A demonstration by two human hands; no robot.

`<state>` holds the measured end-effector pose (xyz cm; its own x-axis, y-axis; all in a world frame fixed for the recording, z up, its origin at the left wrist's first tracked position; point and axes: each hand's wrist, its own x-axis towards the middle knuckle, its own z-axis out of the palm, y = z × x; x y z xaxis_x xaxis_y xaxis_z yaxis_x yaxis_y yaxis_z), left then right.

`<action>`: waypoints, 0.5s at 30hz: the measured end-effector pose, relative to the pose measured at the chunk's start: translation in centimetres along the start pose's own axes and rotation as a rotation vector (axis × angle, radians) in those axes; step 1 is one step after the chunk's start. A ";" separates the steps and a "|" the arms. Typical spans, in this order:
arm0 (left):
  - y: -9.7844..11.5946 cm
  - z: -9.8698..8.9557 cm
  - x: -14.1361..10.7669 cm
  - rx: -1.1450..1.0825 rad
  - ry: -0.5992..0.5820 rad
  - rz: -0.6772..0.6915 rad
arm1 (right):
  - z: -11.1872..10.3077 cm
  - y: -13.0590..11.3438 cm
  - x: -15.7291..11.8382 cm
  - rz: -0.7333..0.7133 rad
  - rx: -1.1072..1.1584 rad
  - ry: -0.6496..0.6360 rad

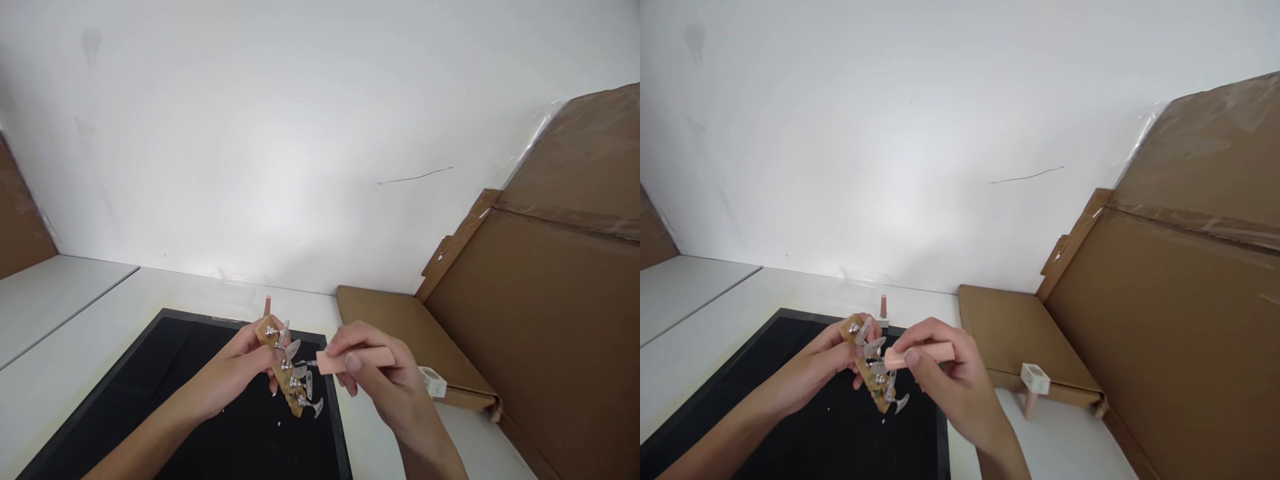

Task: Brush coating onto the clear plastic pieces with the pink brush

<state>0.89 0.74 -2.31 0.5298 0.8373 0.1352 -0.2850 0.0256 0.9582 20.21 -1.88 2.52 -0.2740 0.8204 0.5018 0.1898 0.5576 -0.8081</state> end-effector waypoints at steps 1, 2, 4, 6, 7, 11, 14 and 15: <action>0.0 0.0 0.0 0.003 -0.003 -0.002 | 0.0 -0.1 0.1 0.009 -0.021 -0.009; 0.0 0.0 0.0 0.007 -0.001 -0.006 | 0.0 -0.1 0.2 0.028 -0.062 0.005; 0.0 0.0 0.0 0.013 0.008 -0.014 | -0.1 0.0 0.5 0.069 -0.149 0.081; 0.0 0.0 0.0 0.016 0.015 -0.017 | -0.2 0.2 0.6 0.082 -0.182 0.149; 0.1 0.0 0.0 0.013 0.013 -0.015 | -0.2 0.2 0.5 0.072 -0.171 0.156; 0.2 0.0 0.1 0.001 0.003 -0.012 | -0.2 -0.1 0.0 -0.009 -0.046 0.005; 0.3 0.2 0.1 0.000 0.010 -0.023 | -0.2 -0.2 0.0 -0.001 -0.057 -0.058; 0.3 0.2 0.1 0.001 0.012 -0.025 | -0.2 -0.2 0.2 0.021 -0.093 -0.037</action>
<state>0.99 0.68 -1.93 0.5273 0.8427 0.1083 -0.2714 0.0463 0.9613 20.28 -1.85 2.81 -0.3033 0.8278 0.4720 0.2819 0.5511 -0.7854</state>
